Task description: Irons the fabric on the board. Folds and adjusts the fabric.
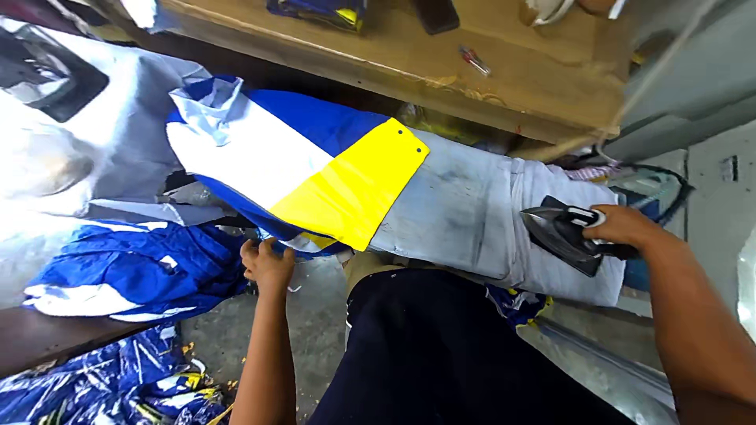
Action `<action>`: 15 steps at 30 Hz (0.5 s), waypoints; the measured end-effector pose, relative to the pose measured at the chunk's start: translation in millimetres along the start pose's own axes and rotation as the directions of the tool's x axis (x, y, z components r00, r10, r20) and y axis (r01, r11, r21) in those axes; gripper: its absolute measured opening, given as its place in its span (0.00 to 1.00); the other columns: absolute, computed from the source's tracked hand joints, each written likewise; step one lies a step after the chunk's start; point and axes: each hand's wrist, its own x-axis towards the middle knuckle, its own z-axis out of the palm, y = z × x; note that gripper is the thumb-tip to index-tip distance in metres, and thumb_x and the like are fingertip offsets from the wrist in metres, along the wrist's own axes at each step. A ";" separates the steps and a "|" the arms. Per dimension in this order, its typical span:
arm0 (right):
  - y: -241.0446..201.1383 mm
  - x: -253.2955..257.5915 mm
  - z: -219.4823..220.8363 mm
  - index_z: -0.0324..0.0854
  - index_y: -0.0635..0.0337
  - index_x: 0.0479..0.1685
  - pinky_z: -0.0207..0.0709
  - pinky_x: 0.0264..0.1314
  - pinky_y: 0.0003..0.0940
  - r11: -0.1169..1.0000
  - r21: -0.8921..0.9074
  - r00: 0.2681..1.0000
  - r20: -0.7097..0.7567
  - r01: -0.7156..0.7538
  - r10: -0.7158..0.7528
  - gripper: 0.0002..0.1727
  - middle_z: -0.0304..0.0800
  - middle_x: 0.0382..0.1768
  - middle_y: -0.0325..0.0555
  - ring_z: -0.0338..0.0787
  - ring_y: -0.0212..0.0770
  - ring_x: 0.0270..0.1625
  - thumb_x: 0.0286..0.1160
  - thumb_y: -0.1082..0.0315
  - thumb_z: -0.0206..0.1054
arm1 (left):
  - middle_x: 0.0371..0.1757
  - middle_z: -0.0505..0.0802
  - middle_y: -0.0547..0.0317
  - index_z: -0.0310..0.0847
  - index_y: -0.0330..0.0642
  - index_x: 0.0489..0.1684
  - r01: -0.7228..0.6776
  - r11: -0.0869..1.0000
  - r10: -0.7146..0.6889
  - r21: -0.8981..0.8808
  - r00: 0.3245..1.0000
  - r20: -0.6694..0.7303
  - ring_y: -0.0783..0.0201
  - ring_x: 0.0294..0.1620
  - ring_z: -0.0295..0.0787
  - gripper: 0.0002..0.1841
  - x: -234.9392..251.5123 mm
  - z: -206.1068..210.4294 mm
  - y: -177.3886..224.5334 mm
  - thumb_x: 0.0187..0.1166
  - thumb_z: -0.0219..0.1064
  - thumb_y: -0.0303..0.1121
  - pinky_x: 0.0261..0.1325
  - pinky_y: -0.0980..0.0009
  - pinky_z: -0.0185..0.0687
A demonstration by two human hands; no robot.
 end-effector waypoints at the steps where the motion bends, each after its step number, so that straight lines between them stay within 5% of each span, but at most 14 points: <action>1: 4.8 6.4 0.3 0.80 0.74 0.67 0.67 0.68 0.79 1.000 0.008 1.000 0.003 -0.025 0.025 0.30 0.84 0.58 0.83 0.82 0.80 0.66 0.66 0.67 0.83 | 0.90 0.54 0.23 0.79 0.31 0.73 0.056 0.998 -0.056 -0.029 0.998 0.019 0.22 0.89 0.50 0.25 7.3 -7.2 -0.6 0.78 0.69 0.35 0.78 0.24 0.51; 5: 20.3 29.2 6.1 0.78 0.77 0.69 0.63 0.73 0.79 0.998 0.023 0.998 -0.010 -0.058 0.059 0.32 0.80 0.64 0.85 0.78 0.80 0.72 0.68 0.66 0.82 | 0.89 0.57 0.24 0.77 0.30 0.73 0.180 0.962 -0.178 -0.207 0.984 0.032 0.26 0.87 0.53 0.25 30.8 -27.8 -13.2 0.80 0.69 0.34 0.81 0.29 0.53; 8: 22.8 33.1 7.5 0.80 0.78 0.64 0.65 0.72 0.78 0.996 0.056 0.998 -0.018 -0.064 0.065 0.30 0.82 0.61 0.85 0.80 0.80 0.69 0.66 0.68 0.83 | 0.85 0.62 0.24 0.76 0.29 0.72 0.233 0.897 -0.238 -0.375 0.971 0.035 0.34 0.81 0.64 0.23 40.3 -32.9 -17.9 0.82 0.68 0.32 0.78 0.43 0.67; 11: 24.9 37.7 6.9 0.80 0.78 0.62 0.65 0.71 0.78 0.995 0.066 0.997 -0.014 -0.075 0.076 0.29 0.82 0.60 0.85 0.80 0.80 0.68 0.66 0.68 0.83 | 0.81 0.68 0.24 0.76 0.27 0.71 0.268 0.831 -0.271 -0.487 0.960 0.066 0.35 0.78 0.68 0.22 51.9 -25.6 -19.5 0.83 0.66 0.32 0.75 0.43 0.69; 15: -8.3 18.4 -4.6 0.74 0.79 0.73 0.60 0.78 0.77 0.989 0.099 0.994 0.016 -0.111 0.110 0.34 0.76 0.69 0.87 0.74 0.81 0.76 0.72 0.66 0.80 | 0.73 0.81 0.31 0.76 0.26 0.73 0.253 0.834 -0.224 -0.491 0.967 0.119 0.45 0.74 0.78 0.24 67.8 -15.1 -26.7 0.86 0.63 0.37 0.76 0.49 0.72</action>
